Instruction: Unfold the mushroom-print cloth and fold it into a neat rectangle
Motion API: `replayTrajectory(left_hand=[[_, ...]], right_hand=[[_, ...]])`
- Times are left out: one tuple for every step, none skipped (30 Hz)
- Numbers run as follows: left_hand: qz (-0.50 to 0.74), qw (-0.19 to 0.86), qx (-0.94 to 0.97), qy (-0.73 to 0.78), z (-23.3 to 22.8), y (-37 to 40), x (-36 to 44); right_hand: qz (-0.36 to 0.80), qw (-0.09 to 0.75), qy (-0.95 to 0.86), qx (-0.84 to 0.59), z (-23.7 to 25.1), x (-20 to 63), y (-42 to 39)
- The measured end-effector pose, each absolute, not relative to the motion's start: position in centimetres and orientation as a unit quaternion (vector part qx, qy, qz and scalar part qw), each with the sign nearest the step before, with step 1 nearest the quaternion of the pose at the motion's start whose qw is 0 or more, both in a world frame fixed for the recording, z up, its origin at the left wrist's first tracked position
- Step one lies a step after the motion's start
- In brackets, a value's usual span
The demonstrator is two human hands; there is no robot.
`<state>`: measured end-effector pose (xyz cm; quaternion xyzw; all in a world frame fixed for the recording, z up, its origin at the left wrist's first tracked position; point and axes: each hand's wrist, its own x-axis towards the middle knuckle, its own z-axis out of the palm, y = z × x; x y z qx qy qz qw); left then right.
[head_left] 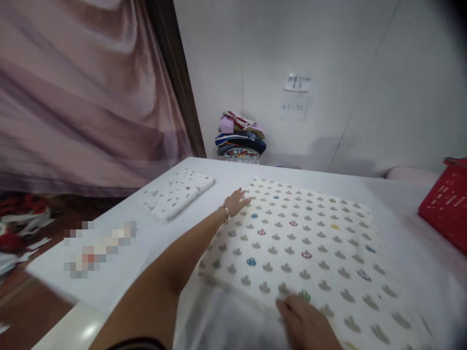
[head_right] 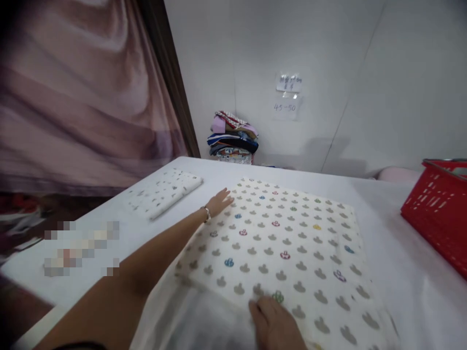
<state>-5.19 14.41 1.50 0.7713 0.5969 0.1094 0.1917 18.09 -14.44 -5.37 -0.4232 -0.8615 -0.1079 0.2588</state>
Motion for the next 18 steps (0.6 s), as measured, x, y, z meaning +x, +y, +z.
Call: replayTrajectory(left_hand=[[0.128,0.200,0.774,0.586,2.0,13.0,-6.3],[0.143,0.208,0.775,0.579,2.5,11.5,-7.5],[0.153,0.213,0.773,0.577,2.9,9.8,-8.8],[0.161,0.216,0.769,0.579,3.2,8.2,-10.1],[0.169,0.215,0.764,0.584,3.4,6.5,-11.5],[0.180,0.212,0.758,0.590,3.5,4.8,-12.7],[0.193,0.207,0.752,0.595,3.5,3.2,-13.9],[0.209,0.205,0.745,0.600,3.3,1.7,-14.9],[0.227,0.205,0.738,0.602,3.0,0.2,-15.7],[0.245,0.206,0.733,0.600,2.7,-1.2,-16.4],[0.261,0.209,0.731,0.595,2.3,-2.5,-16.8],[0.273,0.212,0.732,0.586,2.0,-3.8,-17.1],[0.281,0.215,0.737,0.575,1.6,-4.9,-17.2],[0.286,0.217,0.744,0.563,1.3,-5.8,-17.2],[0.289,0.215,0.751,0.554,1.1,-6.6,-17.1],[0.290,0.212,0.755,0.549,0.8,-7.3,-16.9],[0.289,0.207,0.758,0.548,0.5,-7.7,-16.8],[0.286,0.200,0.759,0.550,0.2,-8.0,-16.7]], right_hand=[[-0.102,0.250,-0.865,-0.423,-5.0,18.2,-14.5],[-0.097,0.240,-0.868,-0.422,-4.7,18.2,-14.5],[-0.096,0.234,-0.871,-0.421,-4.3,18.3,-14.6],[-0.096,0.226,-0.873,-0.421,-4.0,18.4,-14.6],[-0.098,0.220,-0.875,-0.420,-3.8,18.4,-14.7],[-0.100,0.212,-0.877,-0.419,-3.6,18.5,-14.7],[-0.100,0.200,-0.879,-0.421,-3.5,18.5,-14.8],[-0.098,0.184,-0.882,-0.424,-3.4,18.6,-14.8],[-0.094,0.166,-0.884,-0.428,-3.3,18.6,-14.9],[-0.088,0.148,-0.884,-0.434,-3.2,18.6,-14.9],[-0.083,0.133,-0.883,-0.442,-3.1,18.6,-14.9],[-0.078,0.119,-0.882,-0.448,-3.0,18.6,-15.0],[-0.074,0.109,-0.881,-0.454,-2.9,18.6,-15.0],[-0.071,0.100,-0.880,-0.459,-2.8,18.6,-15.0],[-0.068,0.092,-0.879,-0.462,-2.7,18.5,-15.0],[-0.064,0.084,-0.879,-0.465,-2.6,18.5,-15.1],[-0.060,0.076,-0.879,-0.467,-2.5,18.5,-15.1],[-0.057,0.069,-0.878,-0.471,-2.5,18.5,-15.1]])
